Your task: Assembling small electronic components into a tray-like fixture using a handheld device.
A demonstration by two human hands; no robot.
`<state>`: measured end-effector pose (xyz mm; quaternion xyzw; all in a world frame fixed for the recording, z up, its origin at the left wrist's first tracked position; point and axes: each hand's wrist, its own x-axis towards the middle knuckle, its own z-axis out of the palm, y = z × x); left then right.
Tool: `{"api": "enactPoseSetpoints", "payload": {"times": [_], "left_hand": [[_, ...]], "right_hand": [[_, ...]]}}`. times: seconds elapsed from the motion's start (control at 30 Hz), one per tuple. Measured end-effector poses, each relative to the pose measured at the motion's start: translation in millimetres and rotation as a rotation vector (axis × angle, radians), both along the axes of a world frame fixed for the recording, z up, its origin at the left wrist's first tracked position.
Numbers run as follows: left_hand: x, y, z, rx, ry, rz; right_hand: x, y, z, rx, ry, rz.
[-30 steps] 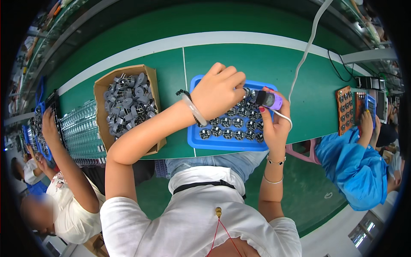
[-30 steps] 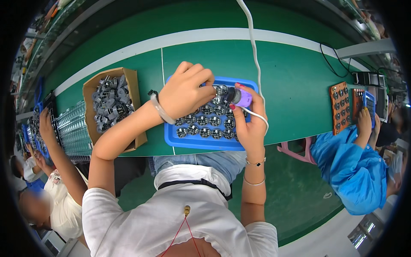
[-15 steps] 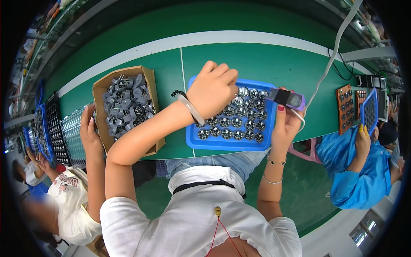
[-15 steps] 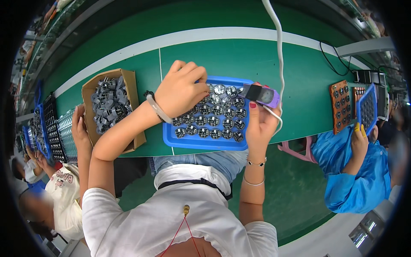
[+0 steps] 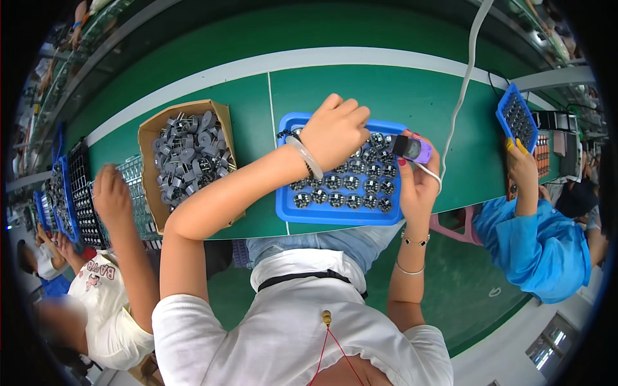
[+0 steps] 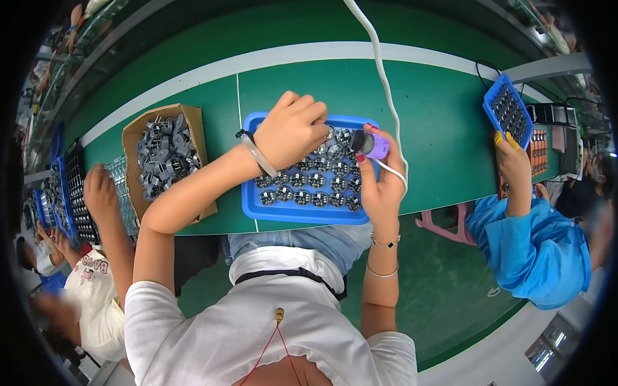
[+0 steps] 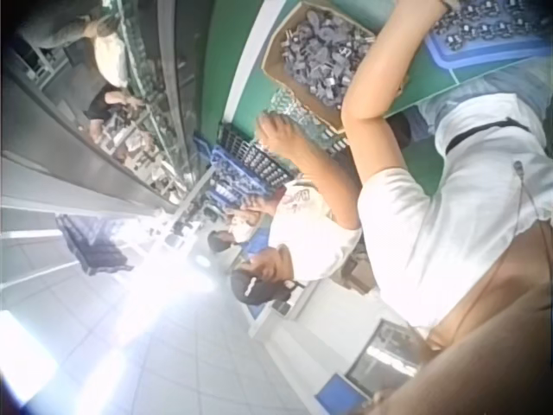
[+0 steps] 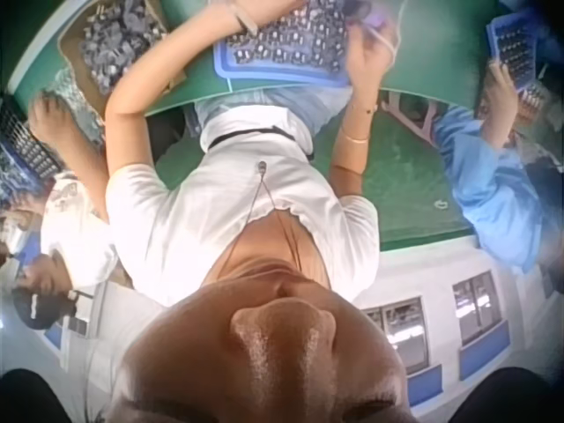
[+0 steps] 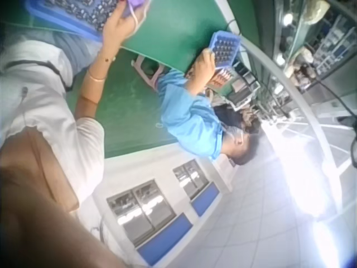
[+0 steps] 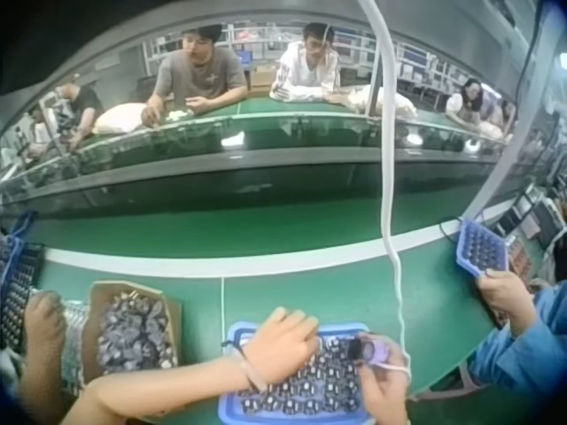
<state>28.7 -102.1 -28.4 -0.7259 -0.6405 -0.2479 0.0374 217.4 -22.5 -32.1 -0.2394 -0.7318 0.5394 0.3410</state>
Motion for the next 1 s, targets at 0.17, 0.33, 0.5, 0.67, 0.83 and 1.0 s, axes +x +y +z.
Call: {"api": "enactPoseSetpoints", "payload": {"times": [0.17,0.33,0.5,0.67,0.83,1.0], "left_hand": [[3.5,-7.5,19.7,0.129,-0.041,-0.024],[9.4,-9.4,27.2,0.182,-0.150,-0.029],[10.2,-7.9,28.5,0.135,-0.175,-0.030],[1.7,-5.7,15.8,0.108,-0.077,0.001],[5.3,2.1,-2.8,-0.024,-0.006,0.032],[12.0,10.5,2.5,0.002,-0.036,0.032]], "right_hand": [[-3.0,-1.1,2.6,-0.011,0.008,0.021],[-11.1,-9.2,8.4,-0.015,0.096,-0.014],[-2.8,-5.2,1.3,0.003,0.047,0.056],[1.3,-0.5,0.2,-0.064,0.197,-0.229],[12.5,8.0,-1.2,-0.010,0.175,-0.261],[11.9,4.7,-3.5,-0.031,0.181,-0.173]]}}
